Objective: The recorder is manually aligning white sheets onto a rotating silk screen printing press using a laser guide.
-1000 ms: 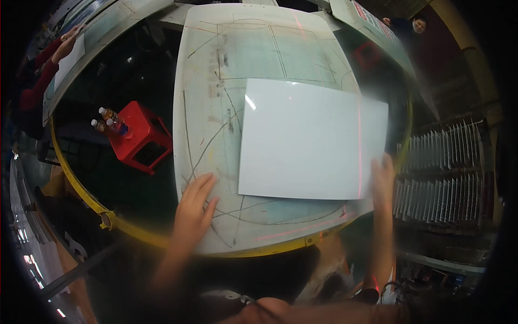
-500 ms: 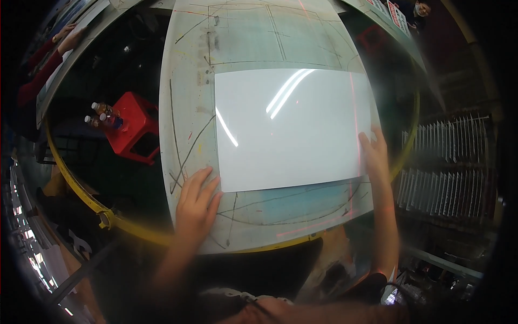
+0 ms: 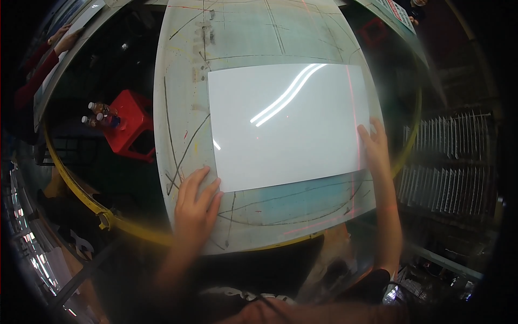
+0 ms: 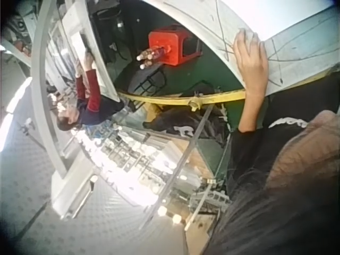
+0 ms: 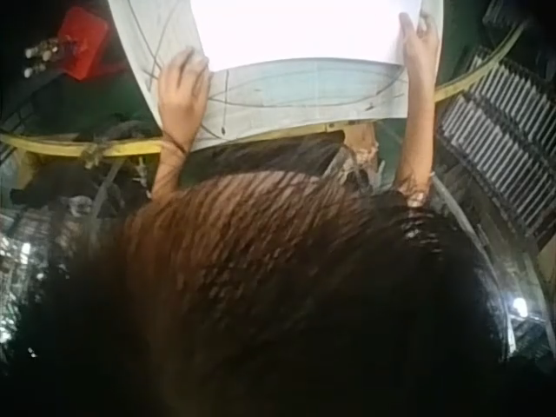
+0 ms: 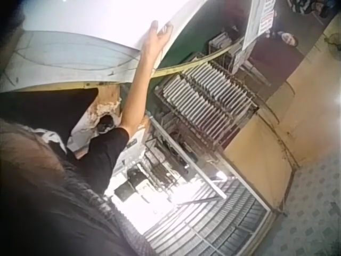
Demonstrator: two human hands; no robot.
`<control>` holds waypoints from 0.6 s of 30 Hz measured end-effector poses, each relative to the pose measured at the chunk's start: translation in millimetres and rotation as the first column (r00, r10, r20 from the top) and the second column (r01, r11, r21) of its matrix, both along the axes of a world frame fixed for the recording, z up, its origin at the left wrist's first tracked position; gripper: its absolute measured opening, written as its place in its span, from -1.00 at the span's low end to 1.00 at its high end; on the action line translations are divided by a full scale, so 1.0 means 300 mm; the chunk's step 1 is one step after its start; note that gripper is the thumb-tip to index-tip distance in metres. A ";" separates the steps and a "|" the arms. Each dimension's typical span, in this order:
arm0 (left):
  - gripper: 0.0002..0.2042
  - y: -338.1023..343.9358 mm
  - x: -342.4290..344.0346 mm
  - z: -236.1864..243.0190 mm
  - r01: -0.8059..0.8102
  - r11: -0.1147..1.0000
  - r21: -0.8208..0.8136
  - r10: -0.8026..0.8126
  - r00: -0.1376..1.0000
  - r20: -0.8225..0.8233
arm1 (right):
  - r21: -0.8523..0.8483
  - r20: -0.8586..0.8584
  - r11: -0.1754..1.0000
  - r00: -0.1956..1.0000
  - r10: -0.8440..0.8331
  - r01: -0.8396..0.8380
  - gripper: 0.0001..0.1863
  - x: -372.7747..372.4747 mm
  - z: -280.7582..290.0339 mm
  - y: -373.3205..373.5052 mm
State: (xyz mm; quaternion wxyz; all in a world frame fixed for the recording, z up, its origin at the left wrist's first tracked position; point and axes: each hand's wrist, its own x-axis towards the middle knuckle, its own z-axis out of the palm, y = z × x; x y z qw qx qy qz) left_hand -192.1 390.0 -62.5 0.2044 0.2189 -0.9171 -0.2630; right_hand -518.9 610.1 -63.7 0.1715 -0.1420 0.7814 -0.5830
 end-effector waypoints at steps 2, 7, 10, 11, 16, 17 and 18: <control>-0.76 0.002 -0.001 0.006 -0.002 1.000 -0.006 0.002 1.000 0.005 | -0.026 -0.002 0.999 1.000 0.023 -0.023 -0.67 -0.006 -0.009 0.003; -0.77 0.004 0.000 0.016 -0.016 1.000 -0.005 0.016 1.000 0.014 | -0.011 0.023 1.000 1.000 0.016 -0.016 -0.67 -0.006 0.000 -0.010; -0.77 0.006 0.000 0.015 -0.012 1.000 -0.007 0.013 0.999 0.031 | -0.016 0.026 0.999 0.999 0.029 -0.028 -0.66 -0.010 -0.006 -0.006; -0.77 0.007 0.000 0.018 -0.013 1.000 -0.007 0.013 0.999 0.030 | -0.024 0.023 0.999 0.999 0.035 -0.034 -0.66 -0.011 -0.006 -0.008; -0.78 0.010 -0.013 0.008 0.006 1.000 -0.018 -0.005 0.998 0.062 | 0.062 -0.006 0.998 1.000 -0.010 0.010 -0.61 -0.002 -0.014 -0.011; -0.78 0.010 -0.018 -0.001 0.009 1.000 -0.010 -0.009 0.998 0.064 | 0.128 -0.044 0.990 0.998 -0.053 0.058 -0.58 0.007 -0.016 -0.018; -0.79 0.010 -0.014 0.023 0.007 1.000 -0.029 -0.005 0.998 0.066 | 0.122 -0.052 0.991 0.997 -0.053 0.059 -0.58 0.015 0.007 -0.023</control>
